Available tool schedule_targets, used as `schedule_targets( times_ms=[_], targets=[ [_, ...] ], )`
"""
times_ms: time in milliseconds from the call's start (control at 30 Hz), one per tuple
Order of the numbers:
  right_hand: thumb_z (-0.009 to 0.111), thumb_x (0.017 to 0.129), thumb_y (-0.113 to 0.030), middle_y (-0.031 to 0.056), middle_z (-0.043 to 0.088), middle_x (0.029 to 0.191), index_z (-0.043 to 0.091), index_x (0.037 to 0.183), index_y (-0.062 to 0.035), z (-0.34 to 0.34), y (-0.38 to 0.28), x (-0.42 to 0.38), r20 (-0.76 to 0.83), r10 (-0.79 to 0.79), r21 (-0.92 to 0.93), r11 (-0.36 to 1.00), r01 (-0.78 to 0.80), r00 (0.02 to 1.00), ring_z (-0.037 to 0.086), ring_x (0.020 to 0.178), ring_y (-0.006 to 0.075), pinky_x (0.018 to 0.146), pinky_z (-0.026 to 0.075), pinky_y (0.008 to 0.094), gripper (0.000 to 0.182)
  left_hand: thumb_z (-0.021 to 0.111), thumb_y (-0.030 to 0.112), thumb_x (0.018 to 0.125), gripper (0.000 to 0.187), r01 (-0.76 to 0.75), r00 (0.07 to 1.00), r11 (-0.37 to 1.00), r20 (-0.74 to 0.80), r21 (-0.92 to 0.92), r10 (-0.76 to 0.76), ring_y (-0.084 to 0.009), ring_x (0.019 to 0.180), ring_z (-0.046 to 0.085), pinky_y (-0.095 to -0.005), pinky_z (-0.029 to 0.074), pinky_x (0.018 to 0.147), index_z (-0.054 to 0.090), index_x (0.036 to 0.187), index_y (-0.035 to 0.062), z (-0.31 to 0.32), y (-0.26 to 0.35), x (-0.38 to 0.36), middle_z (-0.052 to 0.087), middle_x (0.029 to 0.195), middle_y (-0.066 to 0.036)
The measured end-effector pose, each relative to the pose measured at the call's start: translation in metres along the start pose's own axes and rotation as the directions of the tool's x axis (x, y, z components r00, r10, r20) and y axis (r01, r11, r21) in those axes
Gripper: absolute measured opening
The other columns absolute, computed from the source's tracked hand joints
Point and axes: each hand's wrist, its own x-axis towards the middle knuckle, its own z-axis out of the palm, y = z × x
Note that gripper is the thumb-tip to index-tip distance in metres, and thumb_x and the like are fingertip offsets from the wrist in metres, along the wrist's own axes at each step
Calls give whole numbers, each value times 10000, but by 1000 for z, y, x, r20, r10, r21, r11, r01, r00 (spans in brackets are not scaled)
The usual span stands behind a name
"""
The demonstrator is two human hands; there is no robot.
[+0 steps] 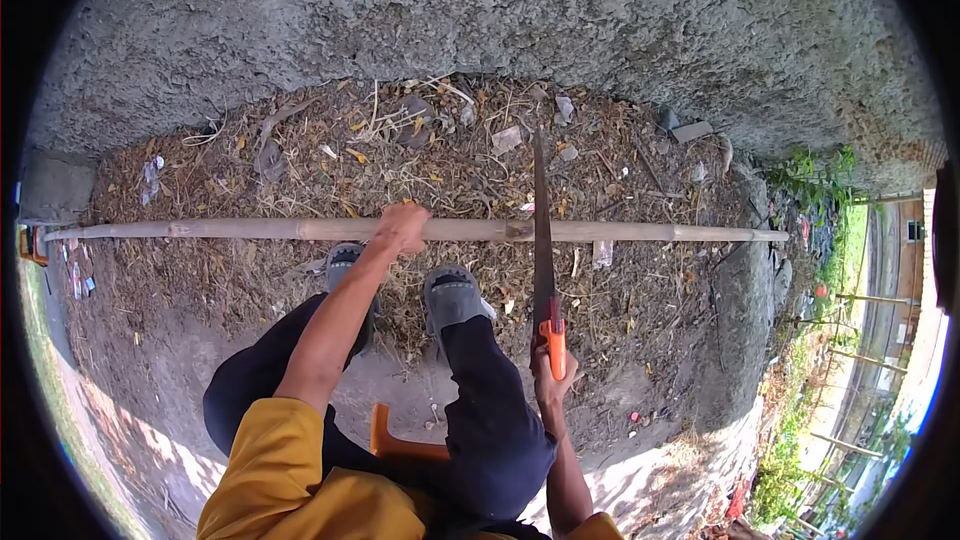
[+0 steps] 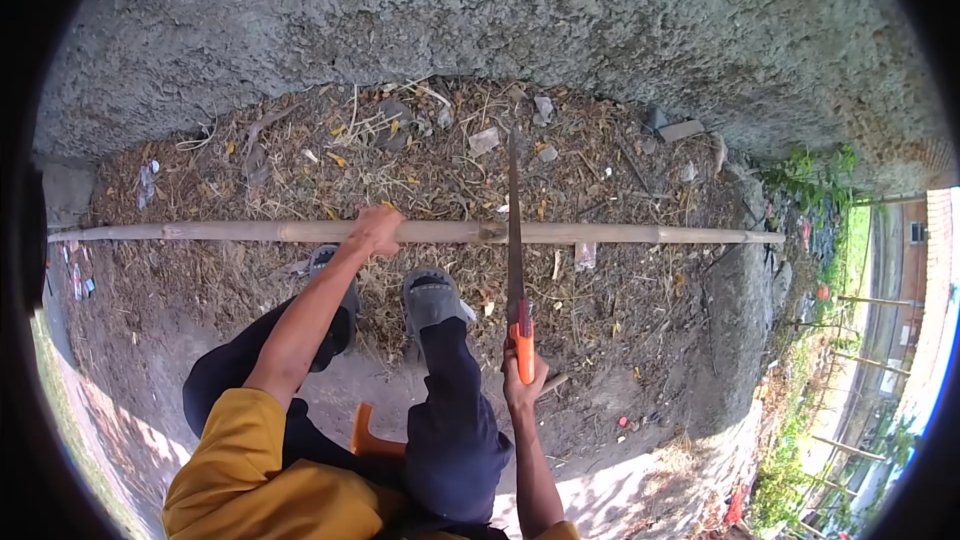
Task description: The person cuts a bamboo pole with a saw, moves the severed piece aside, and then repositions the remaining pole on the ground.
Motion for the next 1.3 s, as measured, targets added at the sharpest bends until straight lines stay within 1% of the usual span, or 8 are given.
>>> schedule_targets(
  times_ms=[133,233,367,467,567,600,933,1300],
  targets=[
    [651,900,-159,-6,549,583,611,734,-15,-28,1,-65,-43,-45,-29,999,44,998,503,524,76,510,418,264,224,696,102,649,423,0,1000,1000,-12,16,0,-331,1022,709,-435,572,918,753,1069,105,2,-3,1,738,1043,-157],
    [651,902,-138,-9,569,614,600,743,-8,-47,11,-106,-70,211,-434,874,-220,975,521,561,70,520,419,269,212,702,117,640,421,-5,995,1000,99,-26,7,-323,1019,711,-427,576,911,756,1057,97,-2,2,-4,739,1047,-160],
    [654,897,-98,-9,612,693,653,815,26,0,4,-27,-46,-64,-30,998,63,997,570,633,78,560,452,277,149,704,136,645,409,-17,995,1000,96,-5,18,-329,1016,709,-420,579,902,756,1047,78,-16,6,-12,738,1050,-160],
    [613,878,-36,11,643,782,709,921,31,14,12,-1,35,-174,-303,937,176,984,593,709,71,626,475,253,125,702,139,650,409,-46,997,999,65,-1,46,-338,1026,704,-423,572,915,755,1050,77,-18,-1,1,735,1070,-166],
    [608,862,-20,0,620,719,699,899,31,-7,4,-43,1,-17,-28,999,17,1000,575,656,78,611,474,263,110,698,139,650,416,-28,996,1000,90,-9,28,-342,1050,697,-440,560,938,754,1058,81,-11,-1,1,730,1095,-176],
    [625,867,-53,-23,567,637,632,779,13,-10,4,-64,-143,199,-84,974,-212,970,523,576,86,551,436,279,111,698,139,650,416,-30,996,999,82,-20,31,-342,1050,697,-440,560,938,754,1058,81,-15,0,11,730,1095,-176],
    [642,900,-138,-48,517,610,590,749,-9,-1,25,-44,-41,-124,-117,986,119,991,464,534,69,498,375,265,206,720,141,641,399,6,996,999,90,-39,-2,-341,1038,699,-450,568,916,753,1031,63,-26,-6,12,733,1060,-181],
    [657,877,-146,-27,545,640,612,832,-4,-16,-25,-45,-81,0,-10,1000,-1,997,471,547,59,502,379,242,155,709,137,631,421,-2,983,998,181,-58,13,-339,1025,703,-444,570,916,754,1046,85,-33,3,-1,738,1058,-159]
  ],
)
